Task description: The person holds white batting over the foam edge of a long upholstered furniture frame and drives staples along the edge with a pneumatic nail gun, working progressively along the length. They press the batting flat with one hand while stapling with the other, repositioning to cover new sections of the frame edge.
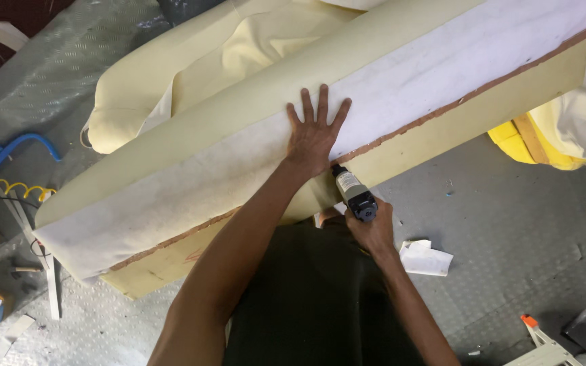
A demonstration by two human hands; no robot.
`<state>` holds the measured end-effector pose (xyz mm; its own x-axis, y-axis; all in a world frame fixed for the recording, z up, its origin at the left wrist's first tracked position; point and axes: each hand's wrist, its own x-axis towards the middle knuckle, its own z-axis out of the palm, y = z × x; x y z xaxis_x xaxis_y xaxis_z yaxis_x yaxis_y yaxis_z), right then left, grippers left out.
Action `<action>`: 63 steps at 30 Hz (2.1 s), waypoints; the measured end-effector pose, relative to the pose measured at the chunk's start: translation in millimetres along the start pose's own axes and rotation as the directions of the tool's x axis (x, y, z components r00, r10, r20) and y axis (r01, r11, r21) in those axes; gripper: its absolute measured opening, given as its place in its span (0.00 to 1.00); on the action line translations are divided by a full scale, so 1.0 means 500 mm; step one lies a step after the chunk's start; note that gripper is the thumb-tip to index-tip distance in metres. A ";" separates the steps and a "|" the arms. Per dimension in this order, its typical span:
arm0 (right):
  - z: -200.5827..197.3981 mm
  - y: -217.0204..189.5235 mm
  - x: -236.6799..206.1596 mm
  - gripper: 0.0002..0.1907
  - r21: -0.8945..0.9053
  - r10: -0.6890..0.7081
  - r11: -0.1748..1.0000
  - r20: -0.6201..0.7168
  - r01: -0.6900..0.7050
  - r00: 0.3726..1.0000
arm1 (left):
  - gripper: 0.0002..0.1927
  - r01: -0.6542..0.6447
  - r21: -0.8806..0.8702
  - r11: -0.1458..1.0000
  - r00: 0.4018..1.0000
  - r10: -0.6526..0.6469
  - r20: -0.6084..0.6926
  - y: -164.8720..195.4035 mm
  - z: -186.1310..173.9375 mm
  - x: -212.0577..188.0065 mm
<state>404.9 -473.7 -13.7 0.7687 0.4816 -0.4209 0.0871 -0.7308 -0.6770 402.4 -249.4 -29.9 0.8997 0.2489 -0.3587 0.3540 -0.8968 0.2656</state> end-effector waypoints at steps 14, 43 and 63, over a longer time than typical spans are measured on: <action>0.003 -0.015 0.015 0.11 0.015 -0.026 1.000 0.047 0.025 0.999 | 0.67 0.009 -0.035 0.999 0.999 -0.007 0.040 -0.004 0.020 0.005; 0.010 -0.018 0.008 0.09 -0.064 -0.014 0.998 0.074 0.019 0.997 | 0.67 -0.034 -0.038 0.999 0.999 0.035 0.001 -0.019 0.004 -0.019; 0.017 -0.024 -0.020 0.10 -0.048 -0.084 0.995 0.044 0.086 0.996 | 0.69 -0.119 -0.043 0.992 0.992 0.121 0.042 -0.035 0.001 -0.014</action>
<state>390.9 -465.4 -6.6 0.7304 0.5617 -0.3887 0.1828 -0.7090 -0.6811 389.6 -235.7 -32.5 0.9243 0.1233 -0.3611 0.2551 -0.9034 0.3445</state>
